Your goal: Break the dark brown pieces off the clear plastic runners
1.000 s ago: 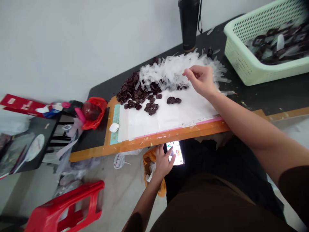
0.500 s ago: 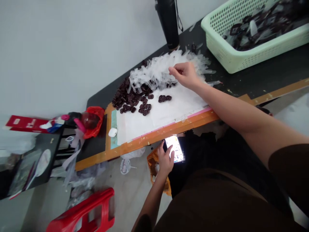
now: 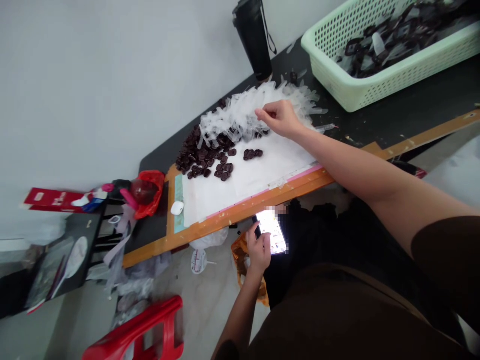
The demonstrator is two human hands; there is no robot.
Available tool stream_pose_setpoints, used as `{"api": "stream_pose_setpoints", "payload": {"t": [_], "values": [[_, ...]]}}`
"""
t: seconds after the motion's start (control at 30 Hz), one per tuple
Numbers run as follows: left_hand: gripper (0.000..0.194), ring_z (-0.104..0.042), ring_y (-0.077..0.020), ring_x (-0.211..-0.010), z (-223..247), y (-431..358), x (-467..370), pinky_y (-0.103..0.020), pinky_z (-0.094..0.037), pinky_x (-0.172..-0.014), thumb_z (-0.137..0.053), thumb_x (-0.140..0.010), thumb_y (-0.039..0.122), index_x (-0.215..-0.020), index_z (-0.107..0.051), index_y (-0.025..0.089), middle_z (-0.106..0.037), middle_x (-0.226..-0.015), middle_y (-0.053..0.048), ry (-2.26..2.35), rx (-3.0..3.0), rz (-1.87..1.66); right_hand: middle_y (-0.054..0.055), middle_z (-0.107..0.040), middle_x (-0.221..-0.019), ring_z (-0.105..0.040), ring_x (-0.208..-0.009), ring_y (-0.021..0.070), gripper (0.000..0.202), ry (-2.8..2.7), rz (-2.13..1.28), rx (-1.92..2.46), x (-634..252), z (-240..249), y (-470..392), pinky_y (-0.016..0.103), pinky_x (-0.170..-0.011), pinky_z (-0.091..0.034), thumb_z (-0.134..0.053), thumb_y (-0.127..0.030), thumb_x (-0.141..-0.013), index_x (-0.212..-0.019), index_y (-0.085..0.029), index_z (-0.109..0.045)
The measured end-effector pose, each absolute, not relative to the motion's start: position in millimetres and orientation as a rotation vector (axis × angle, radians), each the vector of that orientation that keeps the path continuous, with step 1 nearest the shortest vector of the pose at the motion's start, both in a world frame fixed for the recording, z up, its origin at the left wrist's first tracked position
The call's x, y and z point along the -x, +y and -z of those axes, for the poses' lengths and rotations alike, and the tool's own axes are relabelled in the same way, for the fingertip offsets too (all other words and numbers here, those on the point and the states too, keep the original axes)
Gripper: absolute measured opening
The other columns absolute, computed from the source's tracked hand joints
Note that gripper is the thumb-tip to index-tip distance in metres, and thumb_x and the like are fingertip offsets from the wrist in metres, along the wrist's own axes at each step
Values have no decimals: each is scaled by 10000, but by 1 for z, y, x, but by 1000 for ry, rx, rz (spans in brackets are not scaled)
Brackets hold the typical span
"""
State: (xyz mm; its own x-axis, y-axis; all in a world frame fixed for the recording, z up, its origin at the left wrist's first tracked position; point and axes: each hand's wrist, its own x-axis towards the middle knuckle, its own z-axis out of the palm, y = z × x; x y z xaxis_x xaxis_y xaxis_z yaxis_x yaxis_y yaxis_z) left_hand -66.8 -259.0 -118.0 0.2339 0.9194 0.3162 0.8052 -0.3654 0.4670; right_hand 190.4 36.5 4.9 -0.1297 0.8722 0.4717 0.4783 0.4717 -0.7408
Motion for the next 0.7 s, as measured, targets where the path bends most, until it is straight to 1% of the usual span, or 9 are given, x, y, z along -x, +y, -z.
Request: {"api": "stream_pose_setpoints", "payload": {"t": [0.13,0.23,0.3,0.37,0.43,0.5,0.6,0.67,0.7], "values": [[260,-526,-232,-1111,101,-259,62,-406,-476,-901,-449,-898,174,-1023,-677,183,-541,-1231,-128,1523,-2372,-970,35,-536,-617,-499,-673,179,420,-1781,-495,1168,-190,-7,34,319,-637,-396,-465,-583,-905,-785,-206,-606],[303,-550,-234,-1092,71,-246,58,-399,-501,-876,-453,-887,176,-1128,-636,184,-548,-1205,-135,1416,-2478,-1133,38,-563,-633,-502,-653,169,348,-1862,-509,1118,-188,-9,32,318,-653,-392,-535,-502,-888,-740,-197,-610],[317,-570,-229,-1071,47,-226,54,-396,-507,-882,-484,-872,170,-1158,-619,197,-563,-1184,-127,1372,-2551,-1237,37,-589,-645,-503,-629,156,295,-1902,-499,1091,-187,-10,31,308,-650,-390,-551,-434,-878,-740,-186,-631],[315,-585,-221,-1052,23,-197,50,-391,-504,-903,-537,-846,149,-1146,-619,198,-584,-1142,-115,1375,-2585,-1286,34,-616,-655,-503,-604,144,232,-1938,-496,1070,-186,-10,30,292,-632,-388,-558,-364,-855,-776,-175,-667],[270,-592,-210,-1037,3,-159,46,-377,-507,-910,-551,-851,159,-1105,-631,203,-602,-1089,-100,1418,-2575,-1207,31,-633,-660,-504,-584,135,200,-1974,-493,1046,-185,-10,30,277,-617,-384,-556,-305,-826,-810,-164,-698],[240,-596,-205,-1041,-12,-119,40,-372,-500,-935,-532,-871,187,-1086,-638,202,-608,-1082,-95,1438,-2576,-1041,29,-653,-679,-506,-571,127,202,-2034,-507,1009,-184,-10,30,266,-612,-381,-542,-237,-790,-842,-160,-721],[349,-585,-224,-1094,-25,-65,31,-376,-480,-967,-532,-855,172,-1197,-596,203,-580,-1201,-104,1467,-2588,-696,31,-680,-722,-511,-575,124,252,-2160,-548,1000,-187,-12,31,256,-616,-377,-520,-174,-746,-873,-164,-737],[417,-608,-222,-1041,-29,-38,24,-359,-496,-916,-535,-828,139,-1233,-581,232,-582,-1215,-85,1408,-2604,-425,22,-654,-662,-497,-557,122,272,-2236,-580,1041,-190,-14,32,252,-601,-367,-511,-152,-727,-874,-163,-740],[406,-620,-220,-1002,-31,-27,21,-351,-499,-890,-530,-820,128,-1204,-603,237,-601,-1181,-75,1382,-2600,-330,14,-633,-629,-487,-547,119,277,-2272,-600,1055,-193,-16,33,249,-595,-364,-510,-144,-721,-874,-163,-739]]}}
